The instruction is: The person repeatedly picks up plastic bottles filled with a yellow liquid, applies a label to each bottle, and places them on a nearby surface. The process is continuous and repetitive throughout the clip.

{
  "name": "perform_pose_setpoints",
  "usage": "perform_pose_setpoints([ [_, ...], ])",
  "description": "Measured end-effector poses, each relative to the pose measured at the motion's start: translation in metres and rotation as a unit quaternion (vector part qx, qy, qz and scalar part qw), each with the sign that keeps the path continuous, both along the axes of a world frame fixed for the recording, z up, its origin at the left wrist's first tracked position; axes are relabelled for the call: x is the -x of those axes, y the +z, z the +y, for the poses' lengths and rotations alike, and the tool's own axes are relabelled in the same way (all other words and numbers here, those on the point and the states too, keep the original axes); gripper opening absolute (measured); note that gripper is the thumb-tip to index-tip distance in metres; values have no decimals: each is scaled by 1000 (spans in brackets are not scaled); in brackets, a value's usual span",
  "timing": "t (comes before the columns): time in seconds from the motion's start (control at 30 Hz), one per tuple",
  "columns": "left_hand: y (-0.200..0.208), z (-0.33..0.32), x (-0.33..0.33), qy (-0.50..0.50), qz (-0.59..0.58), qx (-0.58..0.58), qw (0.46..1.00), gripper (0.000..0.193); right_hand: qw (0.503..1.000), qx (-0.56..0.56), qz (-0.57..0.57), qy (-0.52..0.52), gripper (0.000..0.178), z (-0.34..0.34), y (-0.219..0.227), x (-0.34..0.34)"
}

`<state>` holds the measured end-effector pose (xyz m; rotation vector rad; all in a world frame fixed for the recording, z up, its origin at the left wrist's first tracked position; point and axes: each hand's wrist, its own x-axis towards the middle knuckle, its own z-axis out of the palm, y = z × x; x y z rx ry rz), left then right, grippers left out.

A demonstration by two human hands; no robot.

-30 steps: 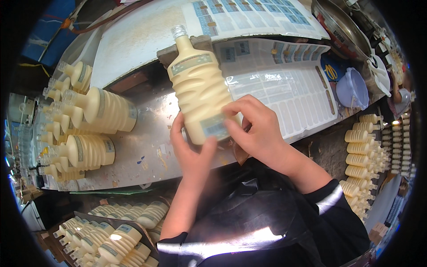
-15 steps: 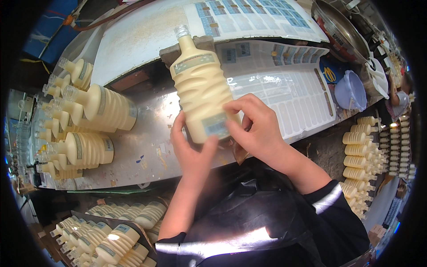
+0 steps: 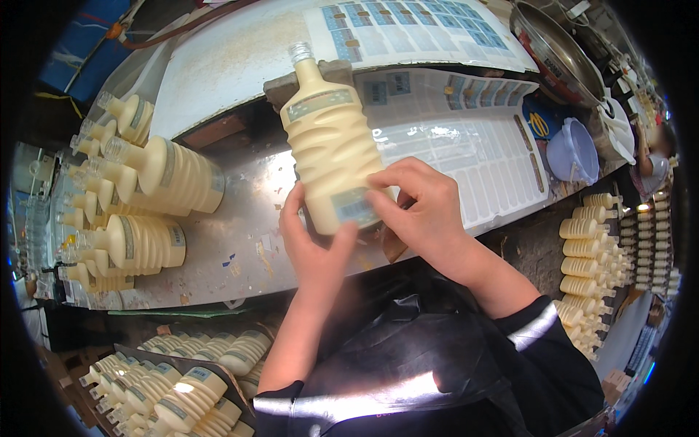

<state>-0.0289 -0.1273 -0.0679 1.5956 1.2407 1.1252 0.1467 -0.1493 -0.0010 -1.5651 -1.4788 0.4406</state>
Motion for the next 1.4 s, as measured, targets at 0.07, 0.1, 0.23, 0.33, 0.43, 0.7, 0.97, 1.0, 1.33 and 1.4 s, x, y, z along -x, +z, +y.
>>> perform_pose_setpoints([
  [0.07, 3, 0, 0, 5, 16, -3, 1000, 83, 998, -33, -48, 17, 11, -1, -1, -2],
  [0.1, 5, -1, -1, 10, 26, -7, 1000, 82, 993, -59, -95, 30, 11, -1, -1, -2],
  [0.23, 7, 2, 1, 11, 47, -59, 997, 74, 993, -55, -96, 30, 7, 0, -2, -1],
  [0.33, 10, 5, 4, 10, 66, -111, 992, 61, 997, 17, 57, 43, 4, -1, -5, -1],
  [0.43, 21, 3, 5, 14, 116, -123, 985, 43, 964, 144, 216, 64, 6, -4, 3, -5],
  [0.7, 47, -2, 0, -9, 35, -97, 995, 10, 847, 248, 461, 87, 13, -7, 16, -19],
  [0.97, 76, -19, -1, -91, -169, 88, 977, 7, 773, 268, 561, 126, 16, -25, 38, -25],
  [1.0, 79, -21, -1, -99, -183, 97, 973, 6, 771, 266, 564, 130, 17, -27, 41, -25],
  [1.33, 96, -32, -18, -118, -266, 169, 942, 3, 779, 244, 561, 136, 19, -42, 49, -41],
  [1.4, 97, -34, -24, -109, -292, 200, 929, 3, 803, 240, 532, 122, 20, -44, 50, -43],
])
